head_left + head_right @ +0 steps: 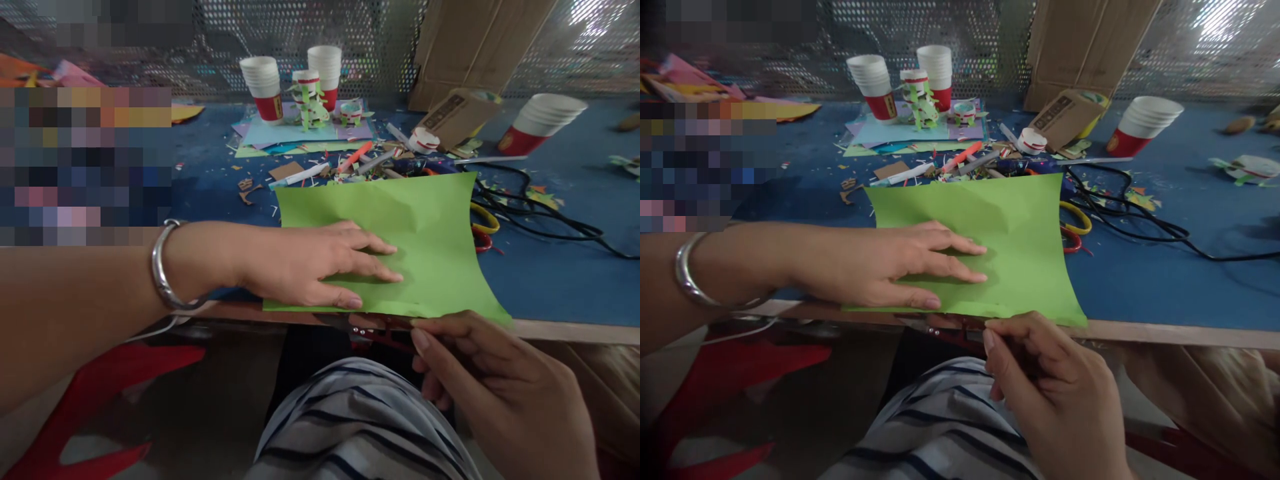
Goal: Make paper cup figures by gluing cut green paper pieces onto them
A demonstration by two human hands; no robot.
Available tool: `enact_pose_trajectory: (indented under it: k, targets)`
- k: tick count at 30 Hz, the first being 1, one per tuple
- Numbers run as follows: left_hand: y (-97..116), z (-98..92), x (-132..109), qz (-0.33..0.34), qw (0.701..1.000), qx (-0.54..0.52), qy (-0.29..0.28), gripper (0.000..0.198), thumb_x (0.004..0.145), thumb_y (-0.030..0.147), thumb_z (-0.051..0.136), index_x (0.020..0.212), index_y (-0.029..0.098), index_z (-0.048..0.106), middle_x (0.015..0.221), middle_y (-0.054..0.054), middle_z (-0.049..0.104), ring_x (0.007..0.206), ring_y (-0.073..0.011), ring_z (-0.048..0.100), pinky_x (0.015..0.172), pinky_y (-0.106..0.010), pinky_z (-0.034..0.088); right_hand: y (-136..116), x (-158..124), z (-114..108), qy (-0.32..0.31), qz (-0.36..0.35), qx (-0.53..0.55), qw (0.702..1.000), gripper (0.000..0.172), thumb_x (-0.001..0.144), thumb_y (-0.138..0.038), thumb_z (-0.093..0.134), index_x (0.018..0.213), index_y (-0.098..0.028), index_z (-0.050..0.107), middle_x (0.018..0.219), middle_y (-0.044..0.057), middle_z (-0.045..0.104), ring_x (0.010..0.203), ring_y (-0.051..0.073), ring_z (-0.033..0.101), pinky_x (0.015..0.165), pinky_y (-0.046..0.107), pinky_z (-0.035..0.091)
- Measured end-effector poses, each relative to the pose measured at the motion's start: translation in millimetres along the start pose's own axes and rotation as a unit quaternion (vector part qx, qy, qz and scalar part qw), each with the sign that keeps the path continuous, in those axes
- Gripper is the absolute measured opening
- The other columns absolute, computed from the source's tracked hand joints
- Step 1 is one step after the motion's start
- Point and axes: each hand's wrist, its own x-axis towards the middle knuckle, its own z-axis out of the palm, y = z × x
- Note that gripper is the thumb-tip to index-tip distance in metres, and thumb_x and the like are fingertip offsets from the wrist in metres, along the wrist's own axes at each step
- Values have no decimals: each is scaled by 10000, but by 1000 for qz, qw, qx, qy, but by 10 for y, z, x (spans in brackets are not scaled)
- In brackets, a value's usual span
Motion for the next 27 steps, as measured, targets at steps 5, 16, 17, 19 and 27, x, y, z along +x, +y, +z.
enact_pose_trajectory:
  k: [5,16,17,19,27]
  targets:
    - [-31,142,-45,2,1000,9,23,529,1058,419,471,1580,351,430,1728,-27,279,1549,-271,312,1264,-467,241,38,13,-8,-4,-21,5,1000,228,902,-465,693,828,-254,738,558,-39,684,406,113,623,410,181,487]
    - [71,346,-742,-92,980,-9,174,155,938,370,687,999,233,647,1171,-80,603,1127,-249,539,1004,-368,436,26,21,9,22,-16,3,1000,207,864,-436,718,788,-245,743,521,-38,663,377,110,601,398,171,470]
    - [97,367,-761,-104,979,-19,176,137,948,365,674,960,232,645,1149,-73,596,1118,-243,530,993,-359,429,33,20,9,22,-19,0,1000,203,861,-437,723,794,-247,744,523,-39,666,378,112,605,399,172,473]
    - [142,399,-758,-123,976,-33,178,152,974,359,635,903,225,635,1135,-66,583,1117,-234,511,986,-350,410,58,22,-4,14,-33,-10,999,200,854,-444,733,812,-249,749,539,-37,682,388,120,619,406,176,490]
    - [202,449,-691,-159,963,-47,211,233,999,330,558,817,189,591,1116,-68,556,1069,-225,478,959,-363,385,70,-1,-58,32,-28,-38,998,223,860,-472,715,854,-255,767,543,-51,683,392,101,611,406,173,479]
